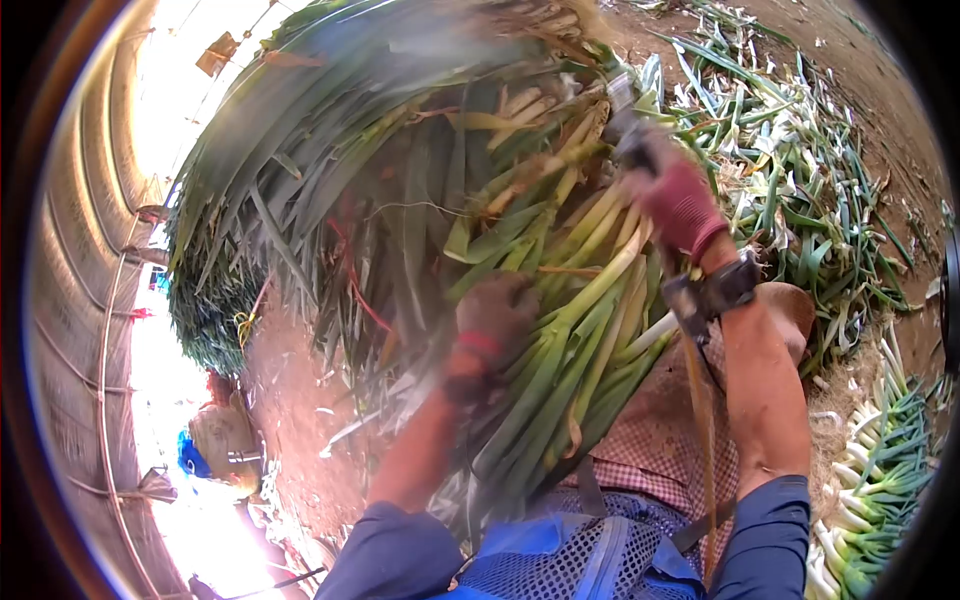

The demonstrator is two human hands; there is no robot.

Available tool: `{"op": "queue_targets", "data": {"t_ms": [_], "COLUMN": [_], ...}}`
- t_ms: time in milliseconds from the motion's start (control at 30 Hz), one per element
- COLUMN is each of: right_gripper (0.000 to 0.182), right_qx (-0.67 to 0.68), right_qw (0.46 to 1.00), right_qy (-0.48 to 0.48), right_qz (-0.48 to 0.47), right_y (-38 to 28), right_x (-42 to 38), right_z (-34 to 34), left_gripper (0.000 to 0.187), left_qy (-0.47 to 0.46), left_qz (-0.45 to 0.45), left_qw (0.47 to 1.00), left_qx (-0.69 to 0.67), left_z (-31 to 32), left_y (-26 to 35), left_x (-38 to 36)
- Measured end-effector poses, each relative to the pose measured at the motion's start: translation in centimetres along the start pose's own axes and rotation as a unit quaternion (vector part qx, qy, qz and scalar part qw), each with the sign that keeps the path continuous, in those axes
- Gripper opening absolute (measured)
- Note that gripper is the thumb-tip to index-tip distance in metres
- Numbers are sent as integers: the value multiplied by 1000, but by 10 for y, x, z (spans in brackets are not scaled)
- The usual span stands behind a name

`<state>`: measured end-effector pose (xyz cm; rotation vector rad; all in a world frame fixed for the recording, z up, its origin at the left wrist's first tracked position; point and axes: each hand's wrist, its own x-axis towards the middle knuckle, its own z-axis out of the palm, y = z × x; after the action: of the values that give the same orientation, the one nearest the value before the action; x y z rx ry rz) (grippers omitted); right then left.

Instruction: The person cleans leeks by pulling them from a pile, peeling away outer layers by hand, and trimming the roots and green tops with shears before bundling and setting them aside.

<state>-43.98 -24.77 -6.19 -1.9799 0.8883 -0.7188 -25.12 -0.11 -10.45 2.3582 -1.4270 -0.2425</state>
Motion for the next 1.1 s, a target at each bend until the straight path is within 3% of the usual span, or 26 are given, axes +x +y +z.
{"op": "queue_targets", "data": {"t_ms": [33,67,133,200,233,300,333,400,467,600,700,733,800,867,900,933,967,1000,1100], "right_gripper": [37,33,33,38,49,75,75,81,84,73,50,43,42,41,43,48,54,65,73], "right_qx": [110,149,145,122,109,35,36,-111,-101,-132,-157,-142,62,42,99,94,49,36,-91], "right_qw": [989,980,985,992,988,975,976,946,952,948,975,984,975,983,986,995,995,991,975], "right_qy": [94,129,94,-26,-102,-215,-213,-294,-280,-282,-146,-93,199,181,126,-20,-82,-128,-199], "right_qz": [17,40,-11,-25,27,39,37,75,71,71,-54,53,74,8,-44,2,25,-25,41], "right_y": [-5,-7,-3,-13,-28,-16,-21,-36,-33,-34,-3,7,0,13,19,19,10,13,3], "right_x": [10,7,-6,-44,-63,-84,-89,-91,-81,-37,18,50,55,45,33,15,-8,-31,-51], "right_z": [-11,-26,-28,-14,-13,10,15,28,41,44,27,2,-53,-73,-60,-51,-37,-17,27], "left_gripper": [31,31,32,34,34,36,36,37,37,36,34,34,33,33,32,32,35,37,37], "left_qy": [2,7,16,-5,-6,-14,-13,-1,3,12,-4,-5,18,20,21,20,1,-16,-34], "left_qz": [-4,-9,-10,-17,-18,-42,-41,-7,-4,-1,-37,-38,-13,-13,-13,-13,-26,-40,-66], "left_qw": [1000,1000,999,1000,999,997,997,1000,1000,1000,999,999,1000,1000,1000,1000,1000,999,997], "left_qx": [-2,-13,-26,-25,-25,-59,-57,-19,-10,-13,-21,-21,2,0,-2,-3,-17,-30,-28], "left_z": [-2,-4,-7,-6,-5,-7,-6,-1,0,-2,2,4,6,5,6,7,6,5,-1], "left_y": [1,2,5,5,5,5,2,-1,-1,2,0,-2,-3,-3,-3,-3,-3,-3,6], "left_x": [-2,-4,-1,-2,-2,-2,-1,-1,-2,-3,-2,-2,-1,-1,1,2,2,2,3]}}
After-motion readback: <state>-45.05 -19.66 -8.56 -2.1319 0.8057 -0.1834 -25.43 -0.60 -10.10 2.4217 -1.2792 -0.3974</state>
